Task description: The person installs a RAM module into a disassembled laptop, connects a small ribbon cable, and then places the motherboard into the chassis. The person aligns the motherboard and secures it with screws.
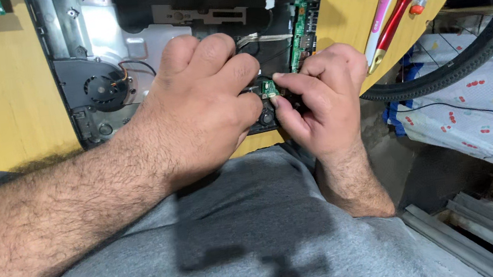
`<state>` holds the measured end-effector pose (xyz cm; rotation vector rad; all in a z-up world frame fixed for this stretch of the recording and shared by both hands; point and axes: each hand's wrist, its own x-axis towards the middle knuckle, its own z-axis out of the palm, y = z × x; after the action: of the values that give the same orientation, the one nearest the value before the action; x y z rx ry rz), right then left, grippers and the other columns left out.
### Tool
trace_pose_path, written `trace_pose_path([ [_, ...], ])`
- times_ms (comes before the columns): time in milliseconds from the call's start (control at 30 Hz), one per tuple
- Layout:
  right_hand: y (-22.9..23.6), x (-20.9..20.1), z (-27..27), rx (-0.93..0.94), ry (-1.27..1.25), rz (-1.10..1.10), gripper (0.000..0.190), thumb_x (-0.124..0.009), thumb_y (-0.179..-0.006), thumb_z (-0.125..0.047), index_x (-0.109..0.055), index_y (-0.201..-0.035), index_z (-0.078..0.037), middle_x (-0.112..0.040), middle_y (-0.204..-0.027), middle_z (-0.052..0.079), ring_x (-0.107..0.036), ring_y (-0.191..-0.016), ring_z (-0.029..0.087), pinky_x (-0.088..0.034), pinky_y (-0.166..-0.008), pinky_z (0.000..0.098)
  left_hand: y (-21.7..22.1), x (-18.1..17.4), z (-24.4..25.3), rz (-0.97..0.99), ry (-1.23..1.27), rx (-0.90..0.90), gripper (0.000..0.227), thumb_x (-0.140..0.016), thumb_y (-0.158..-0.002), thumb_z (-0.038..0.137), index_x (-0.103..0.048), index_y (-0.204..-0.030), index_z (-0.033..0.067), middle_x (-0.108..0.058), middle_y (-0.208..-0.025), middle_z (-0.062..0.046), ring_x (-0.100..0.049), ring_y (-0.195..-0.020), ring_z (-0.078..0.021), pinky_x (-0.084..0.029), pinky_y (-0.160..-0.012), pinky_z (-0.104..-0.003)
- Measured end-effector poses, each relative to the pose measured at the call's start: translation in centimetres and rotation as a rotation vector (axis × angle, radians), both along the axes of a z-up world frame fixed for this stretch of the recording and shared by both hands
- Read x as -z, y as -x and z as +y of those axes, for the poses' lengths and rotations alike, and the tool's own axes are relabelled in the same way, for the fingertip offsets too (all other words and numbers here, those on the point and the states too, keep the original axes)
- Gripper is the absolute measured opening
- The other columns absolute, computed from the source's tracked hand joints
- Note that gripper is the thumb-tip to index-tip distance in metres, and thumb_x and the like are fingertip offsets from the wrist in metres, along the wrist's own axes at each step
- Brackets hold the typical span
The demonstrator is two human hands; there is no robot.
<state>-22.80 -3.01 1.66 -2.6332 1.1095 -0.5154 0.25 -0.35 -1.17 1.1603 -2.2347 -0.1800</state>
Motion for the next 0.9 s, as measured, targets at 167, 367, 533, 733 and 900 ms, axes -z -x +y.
trace_pose_path([
  [167, 0.2, -0.2, -0.4, -0.063, 0.043, 0.024, 0.015, -0.072, -0.101, -0.019, -0.072, -0.113, -0.009, -0.054, -0.097, 0.008, -0.053, -0.088, 0.034, -0.040, -0.086, 0.0526, 0.3, 0.4, 0.0, -0.003, 0.017, -0.011, 0.008, -0.074, -0.073, 0.034, -0.072, -0.075, 0.0268, -0.059, -0.096, 0.004, -0.054, -0.106, -0.0291, -0.040, -0.083, -0.046],
  [367, 0.6, 0.3, -0.5, -0.090, 0.116, 0.011, 0.017, -0.074, -0.101, -0.021, -0.074, -0.115, -0.012, -0.055, -0.097, 0.007, -0.053, -0.086, 0.033, -0.038, -0.078, 0.0525, 0.2, 0.2, -0.1, -0.010, 0.034, -0.027, 0.007, -0.076, -0.073, 0.030, -0.072, -0.078, 0.0258, -0.062, -0.099, 0.006, -0.056, -0.105, -0.0274, -0.039, -0.082, -0.045],
  [533, 0.6, 0.6, -0.3, -0.070, 0.122, -0.001, 0.017, -0.074, -0.101, -0.022, -0.073, -0.116, -0.013, -0.056, -0.097, 0.006, -0.052, -0.088, 0.033, -0.038, -0.081, 0.0521, 0.0, -0.6, -0.3, -0.010, 0.026, -0.005, 0.009, -0.076, -0.077, 0.030, -0.072, -0.081, 0.0236, -0.063, -0.098, 0.004, -0.058, -0.102, -0.0281, -0.040, -0.080, -0.045],
  [733, 0.5, 0.9, -0.4, -0.049, 0.118, -0.043, 0.016, -0.075, -0.099, -0.022, -0.075, -0.112, -0.013, -0.054, -0.096, 0.006, -0.051, -0.085, 0.031, -0.037, -0.078, 0.0509, 0.0, -0.8, -0.4, -0.033, 0.008, 0.001, 0.009, -0.076, -0.076, 0.029, -0.070, -0.079, 0.0231, -0.061, -0.095, 0.004, -0.057, -0.099, -0.0280, -0.039, -0.078, -0.045],
  [900, 0.7, 1.2, -0.3, -0.050, 0.098, -0.049, 0.018, -0.072, -0.100, -0.024, -0.075, -0.113, -0.011, -0.053, -0.096, 0.007, -0.051, -0.085, 0.032, -0.039, -0.080, 0.0518, -0.1, -0.8, -0.3, -0.046, 0.003, -0.009, 0.013, -0.075, -0.080, 0.035, -0.071, -0.083, 0.0229, -0.065, -0.099, 0.004, -0.058, -0.101, -0.0277, -0.040, -0.080, -0.045],
])
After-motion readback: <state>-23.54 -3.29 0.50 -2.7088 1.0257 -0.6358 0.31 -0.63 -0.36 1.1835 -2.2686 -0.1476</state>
